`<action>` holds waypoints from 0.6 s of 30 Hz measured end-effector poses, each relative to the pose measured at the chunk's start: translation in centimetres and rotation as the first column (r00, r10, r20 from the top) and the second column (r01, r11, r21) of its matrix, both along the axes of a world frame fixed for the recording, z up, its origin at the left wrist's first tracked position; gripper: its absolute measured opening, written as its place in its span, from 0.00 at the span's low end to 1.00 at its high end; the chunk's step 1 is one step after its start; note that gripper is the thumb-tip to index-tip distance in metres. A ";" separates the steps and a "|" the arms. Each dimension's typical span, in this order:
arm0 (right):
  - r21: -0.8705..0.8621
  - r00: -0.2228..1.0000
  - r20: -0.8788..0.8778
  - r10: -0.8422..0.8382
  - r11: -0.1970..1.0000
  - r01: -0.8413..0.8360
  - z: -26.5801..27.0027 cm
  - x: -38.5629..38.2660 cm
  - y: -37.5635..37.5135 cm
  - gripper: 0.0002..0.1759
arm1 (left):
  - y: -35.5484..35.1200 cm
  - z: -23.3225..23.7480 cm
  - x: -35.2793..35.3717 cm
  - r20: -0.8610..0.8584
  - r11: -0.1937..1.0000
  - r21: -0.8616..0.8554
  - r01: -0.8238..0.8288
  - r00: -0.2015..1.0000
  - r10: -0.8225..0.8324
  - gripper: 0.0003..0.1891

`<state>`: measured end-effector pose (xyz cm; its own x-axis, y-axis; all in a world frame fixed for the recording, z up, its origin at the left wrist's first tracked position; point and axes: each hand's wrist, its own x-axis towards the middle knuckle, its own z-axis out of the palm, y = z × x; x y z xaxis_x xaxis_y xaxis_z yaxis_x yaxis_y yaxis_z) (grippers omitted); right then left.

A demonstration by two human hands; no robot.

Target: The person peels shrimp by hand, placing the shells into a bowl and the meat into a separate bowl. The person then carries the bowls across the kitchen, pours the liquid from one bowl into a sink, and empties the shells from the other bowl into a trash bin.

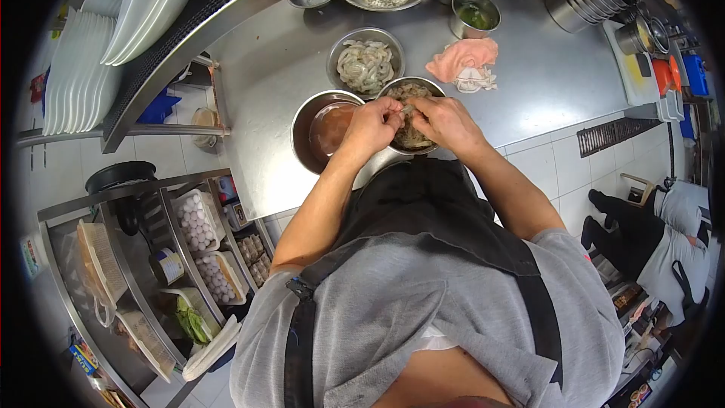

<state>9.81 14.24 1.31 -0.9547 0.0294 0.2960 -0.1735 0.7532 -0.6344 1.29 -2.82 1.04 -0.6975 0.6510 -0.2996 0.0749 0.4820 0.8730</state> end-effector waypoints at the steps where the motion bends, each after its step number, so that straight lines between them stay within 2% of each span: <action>1: -0.004 1.000 0.011 0.000 1.000 0.000 -0.1 0.0 0.0 0.13 | 0.0 -0.4 0.0 -0.035 1.000 0.006 0.005 0.999 -0.004 0.08; 3: -0.030 1.000 0.029 0.000 1.000 0.001 0.0 0.1 0.3 0.13 | 0.1 -0.9 0.0 -0.071 1.000 0.012 0.011 0.997 -0.010 0.08; 5: -0.057 0.999 0.048 0.003 0.998 0.000 0.1 0.3 0.5 0.14 | 0.0 -1.3 0.1 0.016 0.995 0.089 -0.042 0.999 0.041 0.07; 7: -0.377 0.983 0.182 -0.005 0.923 0.075 0.1 0.5 0.6 0.16 | 0.0 -1.2 0.0 0.082 0.989 0.133 -0.069 0.995 0.059 0.07; 10: -0.459 0.970 0.245 -0.012 0.880 0.126 -0.1 0.6 0.5 0.18 | 0.2 0.3 0.2 0.200 0.975 0.187 -0.118 0.976 0.080 0.06; 11: -0.459 0.970 0.243 -0.012 0.879 0.126 0.0 0.5 0.5 0.18 | 0.3 0.8 0.3 0.253 0.971 0.195 -0.140 0.963 0.088 0.05; 14: -0.373 0.969 0.245 -0.016 0.922 0.109 0.3 0.5 0.5 0.18 | 0.4 1.1 0.5 0.259 0.972 0.182 -0.148 0.961 0.098 0.05; 18: -0.267 0.972 0.228 -0.049 0.957 0.111 0.6 0.5 0.5 0.17 | 0.3 -0.7 0.2 0.218 0.972 0.206 -0.114 0.974 0.068 0.05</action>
